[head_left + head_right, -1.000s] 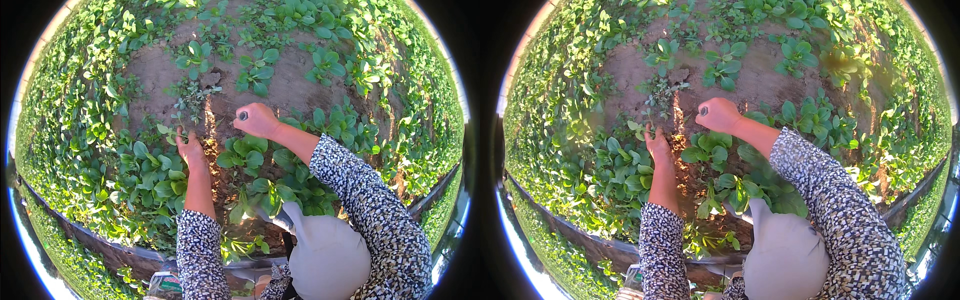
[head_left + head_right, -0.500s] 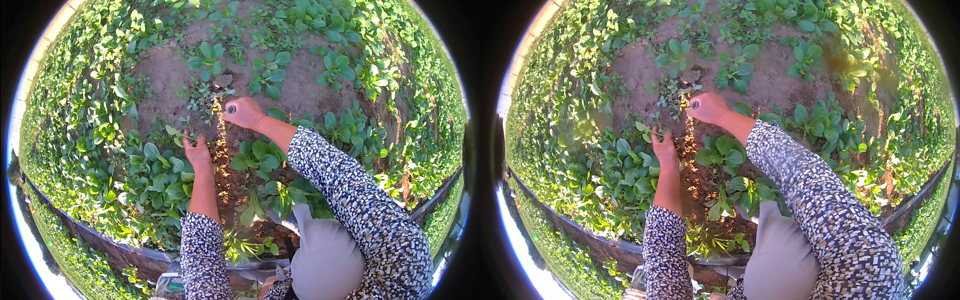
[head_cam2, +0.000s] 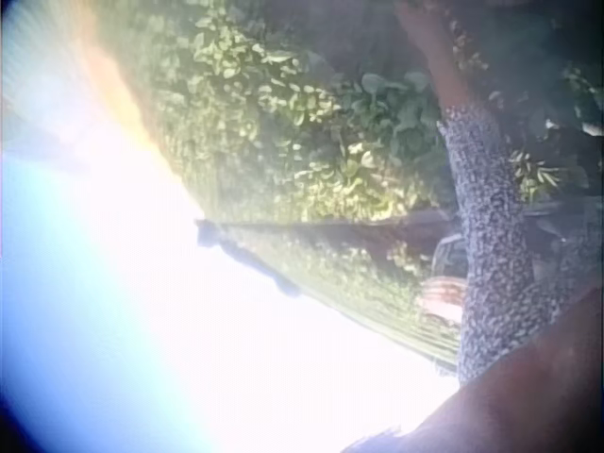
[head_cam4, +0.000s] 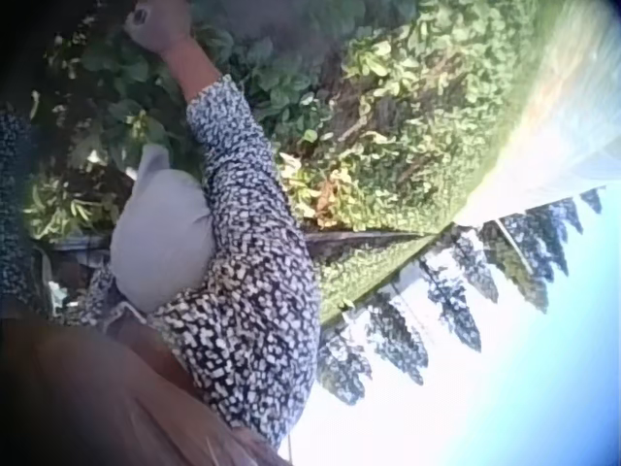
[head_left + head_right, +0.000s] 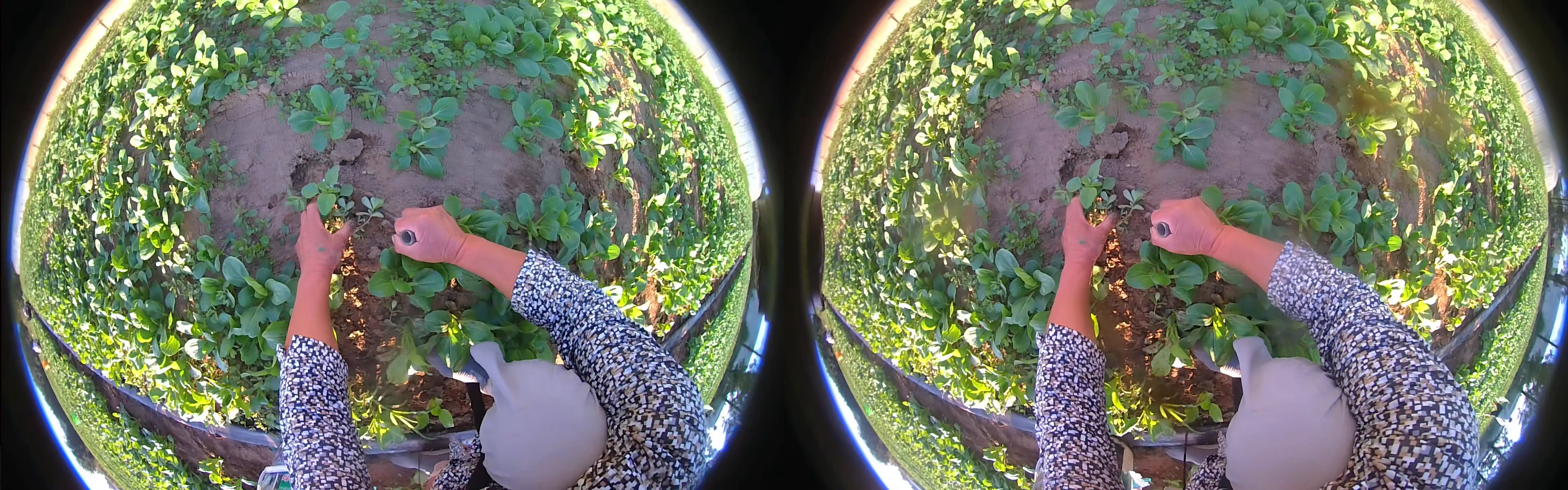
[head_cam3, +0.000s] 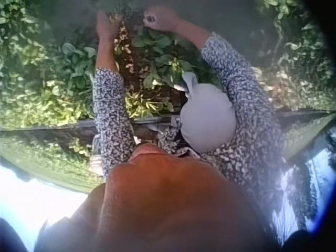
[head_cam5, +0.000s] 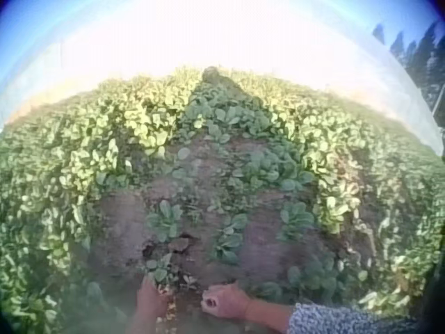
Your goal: The person uses a trowel to dig up plants from the soil and places them into a plastic bucket while kneeling between rows of crops in a field.
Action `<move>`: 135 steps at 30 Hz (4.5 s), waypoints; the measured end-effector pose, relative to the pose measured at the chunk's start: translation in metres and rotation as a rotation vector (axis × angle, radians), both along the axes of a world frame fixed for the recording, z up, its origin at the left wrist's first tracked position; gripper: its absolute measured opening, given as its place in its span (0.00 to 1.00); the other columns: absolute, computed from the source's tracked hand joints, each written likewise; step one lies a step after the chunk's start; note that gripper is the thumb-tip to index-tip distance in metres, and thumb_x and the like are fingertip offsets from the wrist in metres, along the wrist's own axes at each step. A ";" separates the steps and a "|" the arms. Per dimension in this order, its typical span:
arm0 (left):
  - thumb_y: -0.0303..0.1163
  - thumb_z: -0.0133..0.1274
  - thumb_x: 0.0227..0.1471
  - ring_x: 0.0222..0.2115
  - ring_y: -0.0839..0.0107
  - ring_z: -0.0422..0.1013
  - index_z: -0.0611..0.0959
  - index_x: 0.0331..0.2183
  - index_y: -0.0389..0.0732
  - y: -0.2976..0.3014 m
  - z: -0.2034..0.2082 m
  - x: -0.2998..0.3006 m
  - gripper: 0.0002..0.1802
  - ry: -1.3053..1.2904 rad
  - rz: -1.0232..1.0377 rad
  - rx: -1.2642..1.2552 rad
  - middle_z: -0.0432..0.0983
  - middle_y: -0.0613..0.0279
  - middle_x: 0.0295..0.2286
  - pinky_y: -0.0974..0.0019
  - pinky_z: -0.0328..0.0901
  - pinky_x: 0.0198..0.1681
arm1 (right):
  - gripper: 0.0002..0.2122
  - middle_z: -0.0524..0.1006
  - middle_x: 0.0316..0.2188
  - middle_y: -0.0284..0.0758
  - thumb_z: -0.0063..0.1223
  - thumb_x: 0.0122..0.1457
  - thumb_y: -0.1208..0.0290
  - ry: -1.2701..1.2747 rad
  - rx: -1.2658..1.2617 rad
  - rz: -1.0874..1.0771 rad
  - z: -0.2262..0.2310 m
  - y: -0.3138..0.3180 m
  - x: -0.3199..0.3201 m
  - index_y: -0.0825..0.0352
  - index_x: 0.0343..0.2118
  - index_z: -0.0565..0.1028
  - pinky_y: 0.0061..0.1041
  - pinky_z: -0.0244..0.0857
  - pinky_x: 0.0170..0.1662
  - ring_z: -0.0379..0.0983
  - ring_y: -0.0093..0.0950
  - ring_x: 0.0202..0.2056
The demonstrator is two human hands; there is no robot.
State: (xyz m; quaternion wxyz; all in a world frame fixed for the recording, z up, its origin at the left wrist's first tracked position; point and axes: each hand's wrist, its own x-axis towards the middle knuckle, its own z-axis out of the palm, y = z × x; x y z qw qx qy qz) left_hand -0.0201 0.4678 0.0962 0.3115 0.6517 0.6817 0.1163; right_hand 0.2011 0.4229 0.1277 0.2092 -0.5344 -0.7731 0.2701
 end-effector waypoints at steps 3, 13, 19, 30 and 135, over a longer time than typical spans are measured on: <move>0.35 0.58 0.43 0.43 0.49 0.67 0.67 0.50 0.41 -0.017 -0.022 -0.001 0.31 -0.032 0.093 0.092 0.71 0.50 0.40 0.54 0.63 0.46 | 0.09 0.70 0.17 0.33 0.54 0.45 0.64 -0.055 0.051 -0.063 0.010 -0.008 0.006 0.60 0.15 0.71 0.31 0.65 0.24 0.70 0.35 0.21; 0.27 0.44 0.56 0.38 0.64 0.73 0.71 0.47 0.38 -0.053 -0.035 -0.004 0.16 -1.293 0.896 -0.076 0.73 0.59 0.41 0.61 0.71 0.35 | 0.11 0.62 0.14 0.23 0.56 0.49 0.69 0.533 -0.603 -0.688 0.047 -0.060 0.061 0.70 0.17 0.70 0.20 0.51 0.23 0.55 0.13 0.21; 0.28 0.47 0.55 0.34 0.61 0.73 0.69 0.49 0.39 -0.074 -0.018 0.012 0.19 -1.383 1.099 -0.192 0.74 0.57 0.39 0.57 0.72 0.35 | 0.11 0.65 0.13 0.31 0.56 0.48 0.66 0.287 -0.389 -0.634 0.026 -0.046 0.060 0.69 0.19 0.71 0.24 0.57 0.25 0.58 0.19 0.19; 0.32 0.60 0.43 0.29 0.65 0.72 0.71 0.49 0.38 -0.105 -0.072 0.015 0.30 -0.484 0.641 -0.199 0.75 0.57 0.36 0.61 0.69 0.28 | 0.10 0.72 0.17 0.33 0.56 0.46 0.63 -0.065 -0.030 -0.321 0.015 -0.039 0.073 0.63 0.16 0.71 0.31 0.63 0.25 0.69 0.35 0.20; 0.29 0.61 0.41 0.37 0.50 0.71 0.74 0.41 0.37 -0.040 -0.011 0.032 0.22 -0.356 -0.100 0.155 0.73 0.53 0.37 0.55 0.66 0.43 | 0.07 0.66 0.15 0.31 0.56 0.39 0.68 -0.057 0.175 0.100 0.028 -0.067 0.037 0.58 0.13 0.69 0.31 0.62 0.20 0.67 0.33 0.15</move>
